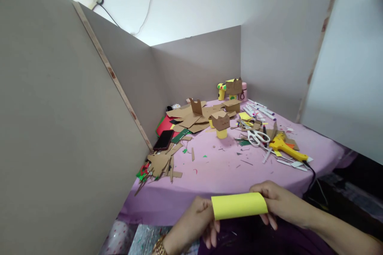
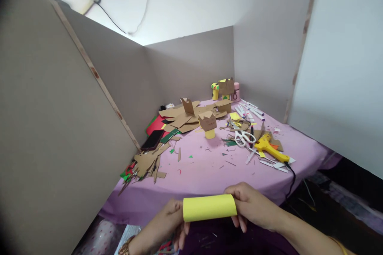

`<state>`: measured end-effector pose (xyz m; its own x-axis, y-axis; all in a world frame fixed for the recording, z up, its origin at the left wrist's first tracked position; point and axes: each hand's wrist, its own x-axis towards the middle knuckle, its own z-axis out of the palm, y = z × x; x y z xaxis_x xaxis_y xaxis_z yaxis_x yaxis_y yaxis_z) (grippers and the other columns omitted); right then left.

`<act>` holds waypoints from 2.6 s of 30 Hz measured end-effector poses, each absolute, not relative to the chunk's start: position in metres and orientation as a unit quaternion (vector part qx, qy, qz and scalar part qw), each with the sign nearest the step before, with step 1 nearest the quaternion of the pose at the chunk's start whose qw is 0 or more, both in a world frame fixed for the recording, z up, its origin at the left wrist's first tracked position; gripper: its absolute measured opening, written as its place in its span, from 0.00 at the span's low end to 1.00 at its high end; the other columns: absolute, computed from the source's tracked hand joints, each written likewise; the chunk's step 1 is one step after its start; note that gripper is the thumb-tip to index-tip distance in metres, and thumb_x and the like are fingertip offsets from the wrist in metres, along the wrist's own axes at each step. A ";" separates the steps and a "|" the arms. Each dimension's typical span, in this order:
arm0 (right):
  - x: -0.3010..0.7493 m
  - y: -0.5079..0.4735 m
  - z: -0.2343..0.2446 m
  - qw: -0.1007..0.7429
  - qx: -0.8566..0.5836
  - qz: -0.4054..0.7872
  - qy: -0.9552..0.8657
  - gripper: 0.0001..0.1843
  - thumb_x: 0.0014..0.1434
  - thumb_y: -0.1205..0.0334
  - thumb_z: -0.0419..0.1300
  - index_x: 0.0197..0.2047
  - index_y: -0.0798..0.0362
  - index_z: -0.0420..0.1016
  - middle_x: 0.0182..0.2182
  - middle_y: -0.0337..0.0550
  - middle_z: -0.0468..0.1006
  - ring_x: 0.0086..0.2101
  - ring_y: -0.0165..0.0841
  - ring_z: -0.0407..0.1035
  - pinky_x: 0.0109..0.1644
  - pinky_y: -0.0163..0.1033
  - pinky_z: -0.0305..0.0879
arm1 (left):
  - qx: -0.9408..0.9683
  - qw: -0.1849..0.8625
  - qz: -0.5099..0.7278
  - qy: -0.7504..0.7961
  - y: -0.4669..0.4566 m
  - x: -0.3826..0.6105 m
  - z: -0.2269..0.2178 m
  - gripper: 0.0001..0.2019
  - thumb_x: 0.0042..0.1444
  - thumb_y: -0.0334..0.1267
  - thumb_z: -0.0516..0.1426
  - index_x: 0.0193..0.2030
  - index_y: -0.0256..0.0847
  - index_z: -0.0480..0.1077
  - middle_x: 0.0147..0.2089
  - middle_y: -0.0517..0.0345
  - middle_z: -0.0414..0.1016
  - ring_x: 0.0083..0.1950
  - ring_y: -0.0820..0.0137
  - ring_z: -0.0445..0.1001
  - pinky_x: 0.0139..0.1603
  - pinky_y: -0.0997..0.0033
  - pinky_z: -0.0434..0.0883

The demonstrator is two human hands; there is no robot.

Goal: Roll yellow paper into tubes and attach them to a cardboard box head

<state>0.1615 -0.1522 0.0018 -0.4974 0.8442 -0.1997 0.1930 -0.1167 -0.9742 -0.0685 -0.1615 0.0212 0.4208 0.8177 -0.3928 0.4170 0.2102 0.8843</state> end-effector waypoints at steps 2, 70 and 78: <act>0.162 -0.150 -0.004 0.275 -0.427 0.604 -0.614 0.07 0.51 0.63 0.54 0.25 0.56 0.69 0.14 0.32 0.71 0.12 0.21 0.60 0.18 0.26 0.55 | 0.612 0.571 0.182 0.516 -0.161 -0.068 0.021 0.21 0.53 0.52 0.49 0.17 0.39 0.61 0.10 0.65 0.61 0.10 0.79 0.58 0.12 0.81 0.54; 0.097 -0.184 -0.032 0.407 -0.471 0.474 -0.623 0.07 0.53 0.63 0.53 0.26 0.54 0.68 0.16 0.33 0.66 0.18 0.27 0.60 0.22 0.31 0.55 | 0.181 0.629 0.666 0.359 -0.163 0.000 0.010 0.18 0.56 0.34 0.58 0.52 0.45 0.59 0.28 0.64 0.69 0.28 0.76 0.71 0.33 0.77 0.69; 0.100 -0.186 -0.034 0.421 -0.450 0.477 -0.627 0.06 0.54 0.64 0.51 0.31 0.53 0.68 0.18 0.32 0.67 0.19 0.27 0.61 0.23 0.31 0.56 | 0.156 0.640 0.661 0.359 -0.164 -0.003 0.008 0.19 0.54 0.28 0.58 0.52 0.43 0.60 0.27 0.63 0.70 0.28 0.76 0.71 0.35 0.75 0.69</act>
